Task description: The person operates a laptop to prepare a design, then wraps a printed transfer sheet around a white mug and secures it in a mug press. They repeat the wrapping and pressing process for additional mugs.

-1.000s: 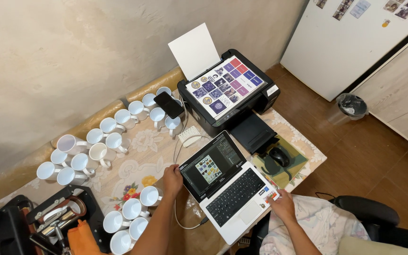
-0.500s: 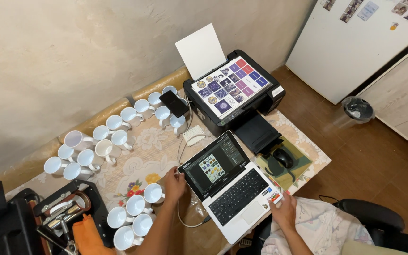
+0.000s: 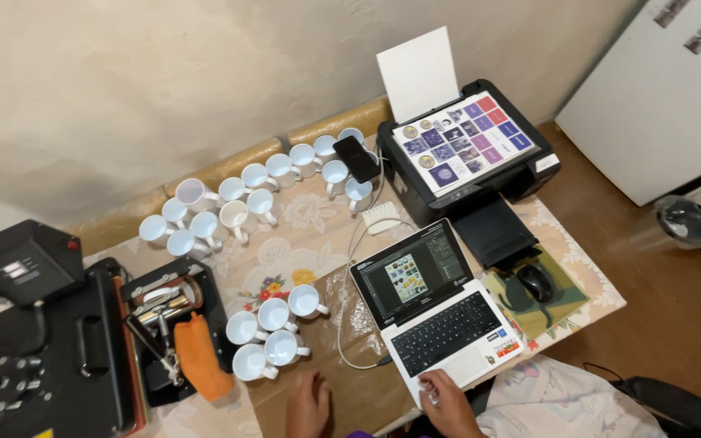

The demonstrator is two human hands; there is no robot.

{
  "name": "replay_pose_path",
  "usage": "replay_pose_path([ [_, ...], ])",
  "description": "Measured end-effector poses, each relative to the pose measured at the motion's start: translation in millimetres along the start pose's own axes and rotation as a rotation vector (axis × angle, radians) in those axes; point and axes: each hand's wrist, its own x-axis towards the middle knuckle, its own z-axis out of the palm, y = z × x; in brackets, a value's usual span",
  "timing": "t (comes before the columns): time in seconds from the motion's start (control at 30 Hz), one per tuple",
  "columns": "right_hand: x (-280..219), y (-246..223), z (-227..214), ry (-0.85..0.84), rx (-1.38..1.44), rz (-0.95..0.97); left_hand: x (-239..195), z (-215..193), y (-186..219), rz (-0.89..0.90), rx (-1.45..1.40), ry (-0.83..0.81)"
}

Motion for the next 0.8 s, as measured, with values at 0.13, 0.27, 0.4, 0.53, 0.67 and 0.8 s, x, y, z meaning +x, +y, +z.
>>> replay_pose_path([
  [0.13,-3.5,-26.4,31.8,-0.451,-0.159,-0.376,-62.8,-4.8,-48.5,0.042,0.365,-0.208],
  [0.27,-5.8,-37.5,67.7,-0.508,-0.449,-0.618,-99.3,-19.9,-105.4,0.161,0.676,-0.460],
  [0.4,-21.7,-56.2,88.8,-0.644,-0.631,-0.405,-117.1,-43.0,-120.7,0.610,0.823,0.218],
  [0.53,-38.6,-67.6,106.8,-0.713,-0.887,-0.398,-131.6,-62.1,-132.7,0.551,0.915,0.071],
  [0.67,-43.8,-42.2,128.2,-0.559,-0.843,-0.406,-126.8,-73.1,-127.1,0.604,0.944,0.067],
  [0.8,-50.0,-39.5,137.7,-0.492,-0.898,-0.447,-123.5,-84.9,-126.8,0.596,0.880,0.014],
])
